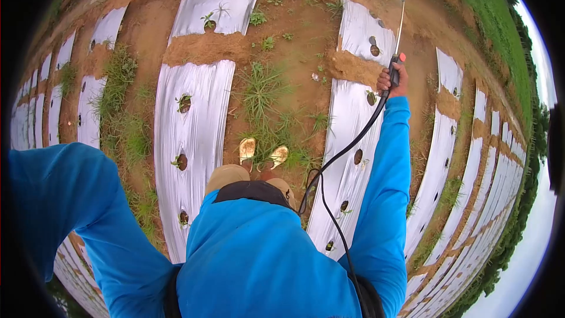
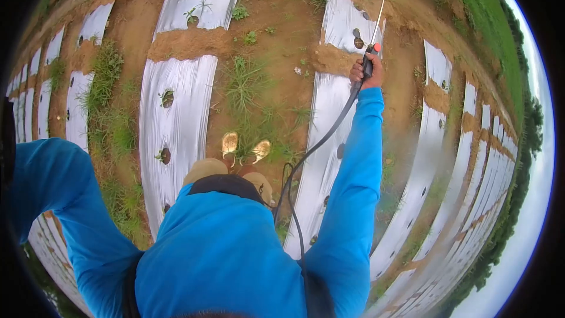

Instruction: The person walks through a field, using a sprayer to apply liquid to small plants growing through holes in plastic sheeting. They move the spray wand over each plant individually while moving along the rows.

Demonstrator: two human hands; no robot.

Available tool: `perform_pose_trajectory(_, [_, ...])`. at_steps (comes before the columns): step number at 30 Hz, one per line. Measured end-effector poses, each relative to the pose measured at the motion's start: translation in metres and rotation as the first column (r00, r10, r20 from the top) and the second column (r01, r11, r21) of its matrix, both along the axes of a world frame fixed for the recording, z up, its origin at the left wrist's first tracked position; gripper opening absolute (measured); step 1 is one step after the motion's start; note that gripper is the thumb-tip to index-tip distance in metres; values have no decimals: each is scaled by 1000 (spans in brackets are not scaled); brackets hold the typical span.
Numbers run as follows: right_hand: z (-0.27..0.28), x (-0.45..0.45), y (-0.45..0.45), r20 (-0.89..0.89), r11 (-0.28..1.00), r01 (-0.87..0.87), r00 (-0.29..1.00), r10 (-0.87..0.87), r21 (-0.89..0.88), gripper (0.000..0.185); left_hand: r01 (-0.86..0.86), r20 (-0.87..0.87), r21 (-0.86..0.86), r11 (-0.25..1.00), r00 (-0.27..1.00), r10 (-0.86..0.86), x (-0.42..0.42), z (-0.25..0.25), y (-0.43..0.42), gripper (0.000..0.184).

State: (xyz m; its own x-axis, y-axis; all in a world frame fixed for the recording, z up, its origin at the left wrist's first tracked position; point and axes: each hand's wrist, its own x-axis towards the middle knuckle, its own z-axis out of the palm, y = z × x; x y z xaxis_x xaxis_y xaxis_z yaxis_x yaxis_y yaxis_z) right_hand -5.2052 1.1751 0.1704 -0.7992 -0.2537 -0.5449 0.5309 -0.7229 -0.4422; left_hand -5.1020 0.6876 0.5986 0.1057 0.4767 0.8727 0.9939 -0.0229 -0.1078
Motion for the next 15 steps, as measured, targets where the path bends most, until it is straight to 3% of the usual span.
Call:
perform_pose_trajectory(2, [-5, 26, 34, 4, 999, 52, 999, -52, 1, 33, 29, -1, -3, 1000, 1000, -29, -1, 0, 26, 46])
perform_pose_trajectory(4, [-10, 43, 58, -40, 990, 76, 996, -81, -119, 33, 58, -5, -27, 998, 998, -58, 2, 5, 52, 45])
perform_pose_trajectory(5, [-14, 55, 69, -74, 972, 28, 996, -46, -235, 34, 74, -5, -40, 996, 997, -74, 1, 6, 65, 45])
perform_pose_trajectory(9, [-26, 99, 98, -166, 945, -7, 985, -50, -328, 33, 120, -22, -46, 992, 992, -121, 5, 5, 106, 45])
perform_pose_trajectory(12, [-34, 144, 104, -159, 941, 41, 982, -100, -337, 32, 147, -4, -36, 988, 989, -147, -1, -2, 130, 45])
perform_pose_trajectory(15, [-34, 203, 110, -87, 967, 102, 988, -125, -232, 31, 184, 2, -45, 982, 983, -184, -14, -5, 151, 45])
